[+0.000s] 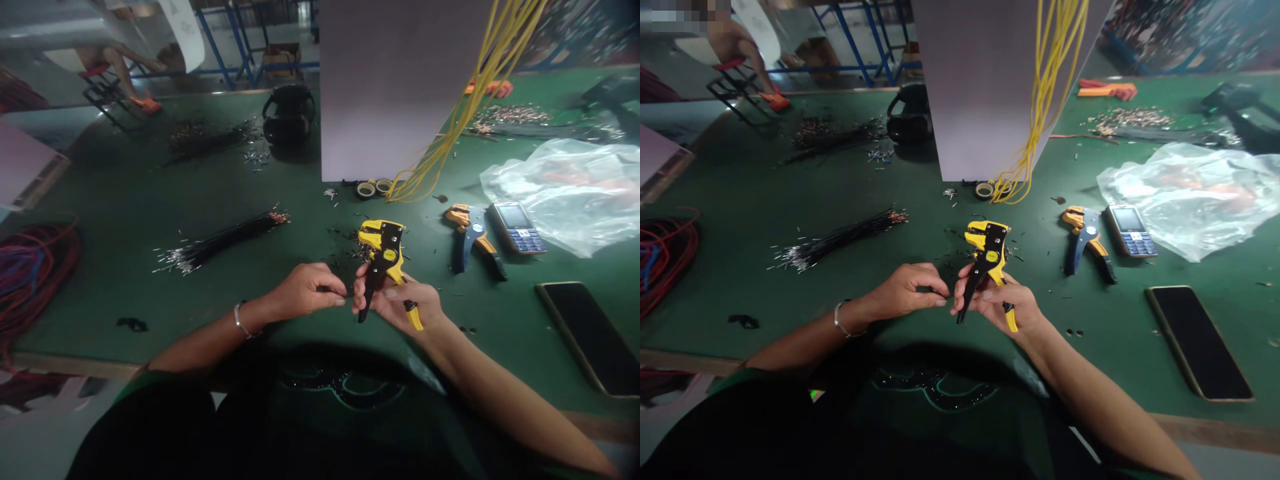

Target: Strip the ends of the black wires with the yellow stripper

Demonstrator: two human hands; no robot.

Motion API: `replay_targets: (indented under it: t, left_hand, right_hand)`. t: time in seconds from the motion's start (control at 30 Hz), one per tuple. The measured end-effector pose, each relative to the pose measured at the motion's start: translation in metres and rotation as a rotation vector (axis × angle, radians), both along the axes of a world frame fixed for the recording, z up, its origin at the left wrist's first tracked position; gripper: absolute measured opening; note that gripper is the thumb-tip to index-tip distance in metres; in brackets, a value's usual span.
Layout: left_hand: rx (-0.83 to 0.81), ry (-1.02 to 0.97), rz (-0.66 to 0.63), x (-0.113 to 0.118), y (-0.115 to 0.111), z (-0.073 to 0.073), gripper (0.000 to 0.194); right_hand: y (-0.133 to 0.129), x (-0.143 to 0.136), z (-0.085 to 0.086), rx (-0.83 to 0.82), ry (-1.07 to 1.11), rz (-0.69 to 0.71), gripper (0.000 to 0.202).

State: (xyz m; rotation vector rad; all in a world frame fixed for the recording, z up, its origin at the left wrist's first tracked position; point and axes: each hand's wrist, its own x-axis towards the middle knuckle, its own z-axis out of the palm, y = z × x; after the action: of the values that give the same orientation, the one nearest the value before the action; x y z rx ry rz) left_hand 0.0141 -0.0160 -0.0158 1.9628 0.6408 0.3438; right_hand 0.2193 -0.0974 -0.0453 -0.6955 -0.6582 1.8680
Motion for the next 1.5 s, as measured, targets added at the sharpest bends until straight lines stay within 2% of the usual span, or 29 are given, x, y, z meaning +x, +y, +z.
replay_targets:
  t: [0.07,0.13,0.33,0.4,0.6,0.77,0.83,0.93,1.07,1.17,1.33,1.5]
  left_hand:
    - [-0.025,0.011,-0.002,0.0,-0.001,0.002,0.01]
    - [-0.09,0.022,0.063,0.0,-0.002,0.004,0.014]
    - [-0.527,-0.087,0.346,0.002,-0.007,-0.002,0.014]
    - [-0.585,-0.135,0.392,0.004,-0.008,-0.004,0.014]
    - [-0.563,-0.16,0.432,0.004,-0.006,-0.006,0.013]
    - [-0.619,-0.116,0.335,0.001,-0.002,-0.007,0.013]
    - [-0.557,-0.056,0.242,0.0,0.0,-0.004,0.012]
    - [-0.367,0.018,0.135,-0.001,0.0,0.002,0.011]
    - [-0.266,0.041,0.132,0.0,-0.004,0.007,0.017]
    - [-0.327,0.043,0.13,0.0,-0.008,0.006,0.023]
    - [-0.561,-0.019,0.219,0.003,-0.012,-0.004,0.018]
    - [-0.626,-0.048,0.31,0.006,-0.014,-0.004,0.012]
  right_hand:
    - [0.0,-0.001,0.001,-0.012,0.033,0.007,0.042]
    - [0.0,-0.001,0.003,-0.014,0.042,0.01,0.042]
    - [0.0,-0.001,0.006,-0.022,0.035,0.022,0.04]
    - [0.0,0.0,0.006,-0.021,0.048,0.012,0.041]
    - [0.001,0.004,0.002,0.02,0.101,-0.006,0.042]
    - [0.002,0.006,0.002,0.05,0.114,-0.03,0.041]
    - [0.002,0.007,0.002,0.049,0.112,-0.034,0.042]
    - [0.003,0.006,0.001,0.037,0.128,-0.037,0.043]
    - [0.003,0.004,0.002,0.026,0.167,-0.024,0.043]
    - [0.002,0.003,0.003,0.034,0.192,-0.006,0.042]
    - [0.001,0.004,0.003,0.052,0.193,0.027,0.041]
    - [0.002,0.007,0.001,0.054,0.149,0.001,0.042]
